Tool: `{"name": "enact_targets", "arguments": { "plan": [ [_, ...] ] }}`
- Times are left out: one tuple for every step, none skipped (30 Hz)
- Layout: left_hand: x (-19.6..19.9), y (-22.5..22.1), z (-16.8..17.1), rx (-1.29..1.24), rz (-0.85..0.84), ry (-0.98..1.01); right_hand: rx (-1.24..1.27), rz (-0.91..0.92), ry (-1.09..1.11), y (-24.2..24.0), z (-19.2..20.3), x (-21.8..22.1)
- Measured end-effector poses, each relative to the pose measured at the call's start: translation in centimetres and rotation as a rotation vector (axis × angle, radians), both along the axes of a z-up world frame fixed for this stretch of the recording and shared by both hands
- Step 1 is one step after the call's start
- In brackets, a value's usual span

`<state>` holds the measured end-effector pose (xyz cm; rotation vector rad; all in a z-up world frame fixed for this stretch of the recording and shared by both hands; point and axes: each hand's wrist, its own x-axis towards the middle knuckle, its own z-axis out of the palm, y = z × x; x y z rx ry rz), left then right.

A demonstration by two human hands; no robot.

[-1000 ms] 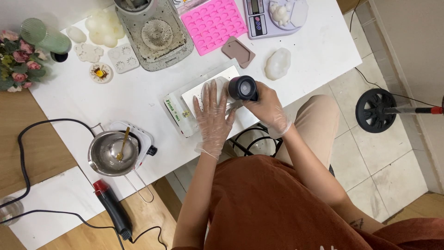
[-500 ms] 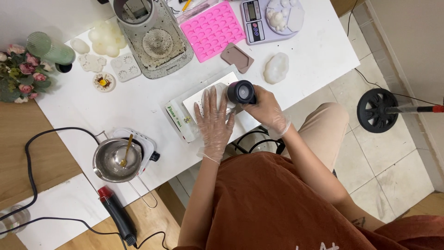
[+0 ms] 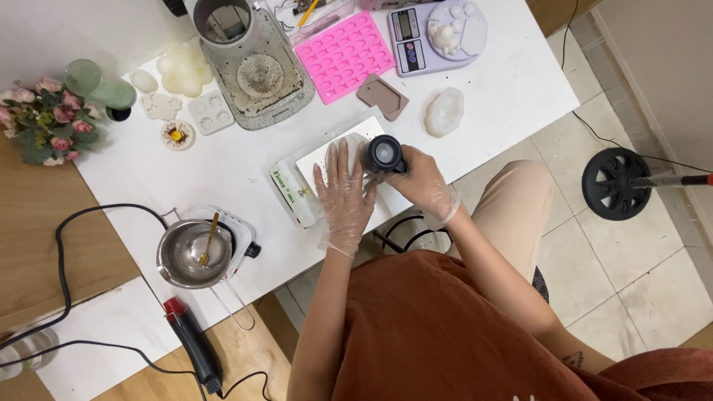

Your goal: Use a heat gun to smooth or melt a wax piece while it sits on a digital scale.

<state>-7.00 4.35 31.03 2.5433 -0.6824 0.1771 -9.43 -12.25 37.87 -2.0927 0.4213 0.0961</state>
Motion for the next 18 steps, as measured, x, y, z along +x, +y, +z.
{"name": "enact_targets", "arguments": {
  "plan": [
    [0.1, -0.1, 0.2, 0.011, 0.001, 0.009, 0.012, 0.001, -0.033, 0.0, -0.2, -0.1],
    [0.1, -0.1, 0.3, 0.007, -0.004, 0.000, 0.009, -0.004, -0.042, 0.1, -0.2, -0.4],
    [0.2, -0.2, 0.4, 0.009, 0.004, -0.002, -0.006, -0.010, -0.016, 0.2, -0.2, -0.4],
    [0.3, -0.2, 0.4, 0.010, 0.013, -0.003, -0.020, -0.017, 0.010, 0.2, -0.2, -0.5],
    [0.2, -0.3, 0.3, 0.004, 0.009, -0.016, -0.025, -0.021, -0.003, 0.2, -0.1, -0.6],
    [0.2, -0.3, 0.2, 0.003, 0.014, -0.034, 0.011, -0.027, -0.016, 0.2, -0.1, -0.7],
    [0.1, -0.2, 0.0, 0.003, 0.020, -0.052, 0.049, -0.031, -0.028, 0.2, -0.1, -0.8],
    [0.1, -0.3, -0.1, -0.002, 0.018, -0.063, 0.045, -0.034, -0.039, 0.2, -0.1, -0.9],
    [0.1, -0.2, -0.1, -0.020, 0.019, -0.080, 0.036, -0.041, -0.021, 0.2, -0.2, -0.9],
    [0.2, -0.2, -0.1, -0.037, 0.020, -0.097, 0.027, -0.049, -0.002, 0.3, -0.2, -0.8],
    [0.2, -0.2, -0.1, -0.038, 0.023, -0.106, 0.026, -0.046, -0.011, 0.2, -0.5, -0.9],
    [0.2, -0.1, 0.0, -0.038, 0.018, -0.102, 0.045, -0.044, -0.005, 0.1, -0.7, -1.0],
    [0.2, -0.1, 0.0, -0.036, 0.013, -0.097, 0.065, -0.041, 0.003, 0.1, -1.0, -1.1],
    [0.2, -0.1, 0.1, -0.035, 0.017, -0.106, 0.066, -0.037, -0.005, 0.1, -1.1, -1.2],
    [0.2, -0.1, 0.1, -0.026, 0.019, -0.090, 0.068, -0.051, 0.007, 0.1, -1.2, -1.2],
    [0.3, -0.2, 0.1, -0.017, 0.021, -0.074, 0.070, -0.064, 0.020, 0.1, -1.3, -1.2],
    [0.3, -0.2, 0.1, -0.017, 0.027, -0.083, 0.070, -0.057, 0.010, 0.1, -1.3, -1.2],
    [0.3, -0.2, 0.0, 0.004, 0.023, -0.067, 0.070, -0.059, 0.013, 0.0, -1.4, -1.2]
  ]
}}
